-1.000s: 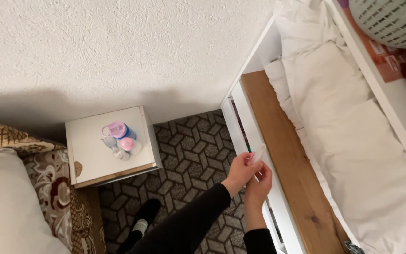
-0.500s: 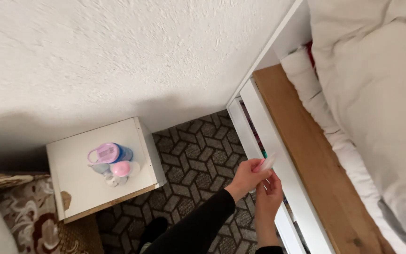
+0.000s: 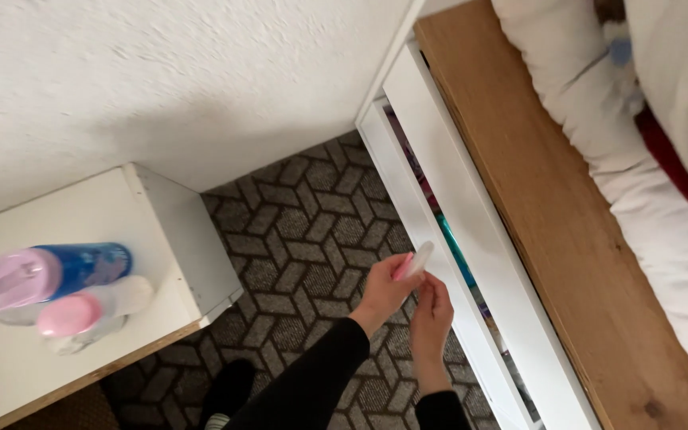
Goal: The person picks up two hairbrushes from a shelf and places them into a drawer. They then pick up a white tube, open the drawer again, and place the tube inside. Finally, they pick up a pink headband and place it into a basket filled with baby items.
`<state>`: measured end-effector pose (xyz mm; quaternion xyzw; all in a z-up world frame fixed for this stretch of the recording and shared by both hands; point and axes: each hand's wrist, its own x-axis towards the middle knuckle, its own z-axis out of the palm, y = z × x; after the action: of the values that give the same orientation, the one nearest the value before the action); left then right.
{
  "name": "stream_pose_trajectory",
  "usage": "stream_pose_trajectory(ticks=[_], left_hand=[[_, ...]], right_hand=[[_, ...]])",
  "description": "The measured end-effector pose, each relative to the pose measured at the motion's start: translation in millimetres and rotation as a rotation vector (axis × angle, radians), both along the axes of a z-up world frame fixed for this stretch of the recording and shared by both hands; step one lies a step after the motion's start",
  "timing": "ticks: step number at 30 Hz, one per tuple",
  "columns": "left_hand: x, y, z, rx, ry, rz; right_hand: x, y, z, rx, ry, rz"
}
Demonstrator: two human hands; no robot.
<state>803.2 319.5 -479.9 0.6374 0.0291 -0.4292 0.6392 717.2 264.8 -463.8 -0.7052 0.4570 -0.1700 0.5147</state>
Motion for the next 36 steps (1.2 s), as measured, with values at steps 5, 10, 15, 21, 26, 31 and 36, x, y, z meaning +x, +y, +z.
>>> stream_pose_trajectory(ticks=[5, 10, 15, 21, 26, 31, 36], left_hand=[[-15, -47, -86, -0.044, -0.019, 0.088], [-14, -63, -89, -0.08, 0.054, 0.107], [-18, -62, -99, -0.058, 0.128, 0.137], [-23, -62, -117, 0.015, 0.164, 0.106], [-26, -54, -109, -0.05, 0.211, 0.125], [-30, -46, -111, -0.042, 0.223, 0.128], [-28, -37, -110, -0.049, 0.194, 0.124]], right_hand=[[-17, -68, -88, -0.052, 0.195, 0.086], [-44, -149, -196, -0.13, 0.464, 0.204], [-69, -199, -266, -0.287, 0.492, 0.327], [-69, -209, -281, -0.221, 0.673, 0.4], [-59, -203, -269, -0.128, 0.702, 0.328], [-60, -199, -265, -0.081, 0.696, 0.326], [-65, -194, -276, -0.065, 0.684, 0.315]])
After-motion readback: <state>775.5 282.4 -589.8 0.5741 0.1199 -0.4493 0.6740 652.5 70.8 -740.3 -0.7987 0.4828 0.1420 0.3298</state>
